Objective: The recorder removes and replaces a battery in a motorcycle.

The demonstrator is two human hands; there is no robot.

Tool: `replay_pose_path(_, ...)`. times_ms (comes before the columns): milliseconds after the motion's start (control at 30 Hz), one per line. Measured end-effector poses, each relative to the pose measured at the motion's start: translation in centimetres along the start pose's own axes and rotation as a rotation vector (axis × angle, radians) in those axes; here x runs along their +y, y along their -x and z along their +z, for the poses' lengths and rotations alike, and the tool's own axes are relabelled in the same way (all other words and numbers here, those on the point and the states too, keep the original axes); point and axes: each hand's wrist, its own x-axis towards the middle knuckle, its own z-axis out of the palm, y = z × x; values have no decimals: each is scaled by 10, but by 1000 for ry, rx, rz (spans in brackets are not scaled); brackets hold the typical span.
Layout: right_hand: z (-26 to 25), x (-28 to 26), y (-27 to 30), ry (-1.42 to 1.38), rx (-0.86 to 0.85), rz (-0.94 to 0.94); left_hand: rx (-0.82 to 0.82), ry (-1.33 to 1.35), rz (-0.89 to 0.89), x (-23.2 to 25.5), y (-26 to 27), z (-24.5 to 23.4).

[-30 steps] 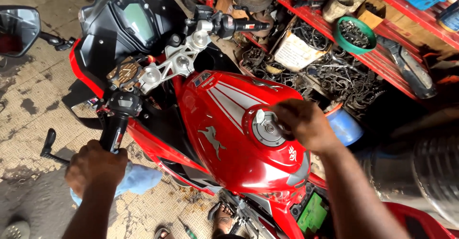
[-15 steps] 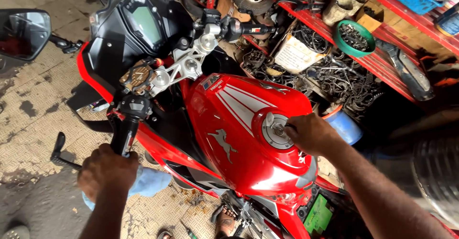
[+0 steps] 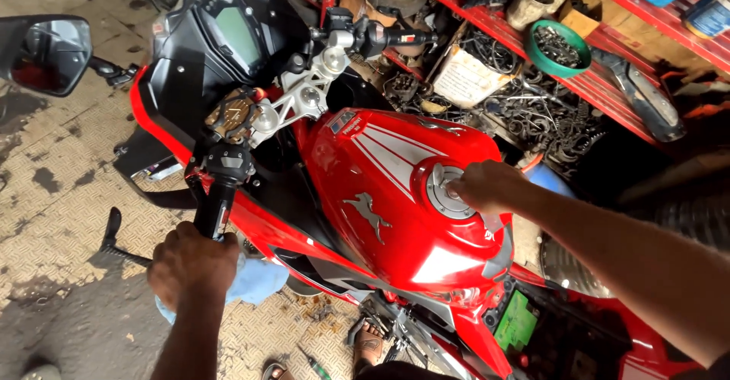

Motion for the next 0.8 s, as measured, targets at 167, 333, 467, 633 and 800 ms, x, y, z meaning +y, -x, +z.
replay_pose_path(167,-29,-9,16,-12,-84,118,-3,8,22,0,-2,2)
replay_pose_path(333,12,11,-12,97,-71,10,0,22,27,0,3,-7)
replay_pose_path(467,91,44,-55,-133,428,-214,-29,47,5,-6,1,-7)
replay_pose_path(633,39,-4,-22,-1044,125,508,-6,34,30,-4,1,-6)
replay_pose_path(800,-2,-33,7,-1100,11,624,-1,34,6,0,0,-8)
